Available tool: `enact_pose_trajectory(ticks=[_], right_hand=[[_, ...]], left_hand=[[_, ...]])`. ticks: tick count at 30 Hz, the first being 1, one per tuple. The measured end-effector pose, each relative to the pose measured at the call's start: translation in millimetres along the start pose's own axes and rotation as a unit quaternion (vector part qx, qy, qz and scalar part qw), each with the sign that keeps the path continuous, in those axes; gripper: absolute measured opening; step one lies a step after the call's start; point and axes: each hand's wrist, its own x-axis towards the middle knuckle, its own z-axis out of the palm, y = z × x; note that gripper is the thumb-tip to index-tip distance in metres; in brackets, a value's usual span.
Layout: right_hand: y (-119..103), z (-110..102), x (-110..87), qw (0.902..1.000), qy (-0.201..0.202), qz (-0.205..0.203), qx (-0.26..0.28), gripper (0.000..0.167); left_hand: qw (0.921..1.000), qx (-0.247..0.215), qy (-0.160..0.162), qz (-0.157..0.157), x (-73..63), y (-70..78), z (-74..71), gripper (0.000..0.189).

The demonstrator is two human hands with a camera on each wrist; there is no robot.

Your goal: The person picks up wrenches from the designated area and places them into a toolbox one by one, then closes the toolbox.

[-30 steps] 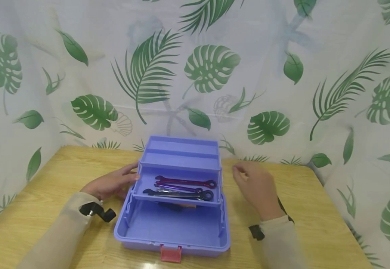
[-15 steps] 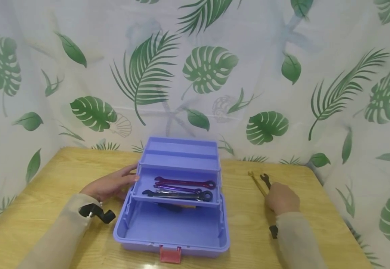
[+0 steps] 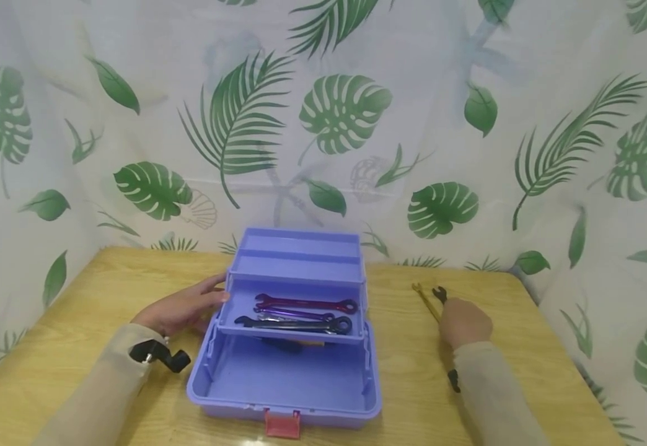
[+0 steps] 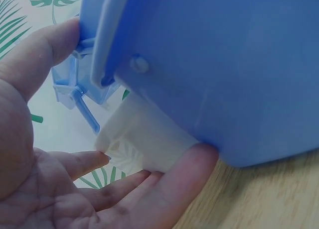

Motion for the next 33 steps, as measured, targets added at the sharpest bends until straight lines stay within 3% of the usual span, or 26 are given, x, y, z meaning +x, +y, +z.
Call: enact_pose_trajectory(ticks=[7, 16, 33], right_hand=[[-1, 0, 4.1, 0.9989, 0.006, -0.039, -0.026, 0.023], [9, -1, 9.0, 0.9990, -0.025, -0.033, 0.014, 0.026], [9, 0, 7.7, 0.9985, -0.026, -0.034, 0.034, 0.028]], left_hand=[[1.0000, 0.005, 0.002, 0.000, -0.4, -0.7, -1.0, 0.085], [1.0000, -0.002, 0.005, -0.004, 0.4, -0.5, 0.5, 0.084], [1.0000, 0.001, 0.000, 0.000, 1.9, -2.0, -0.6, 0.085]])
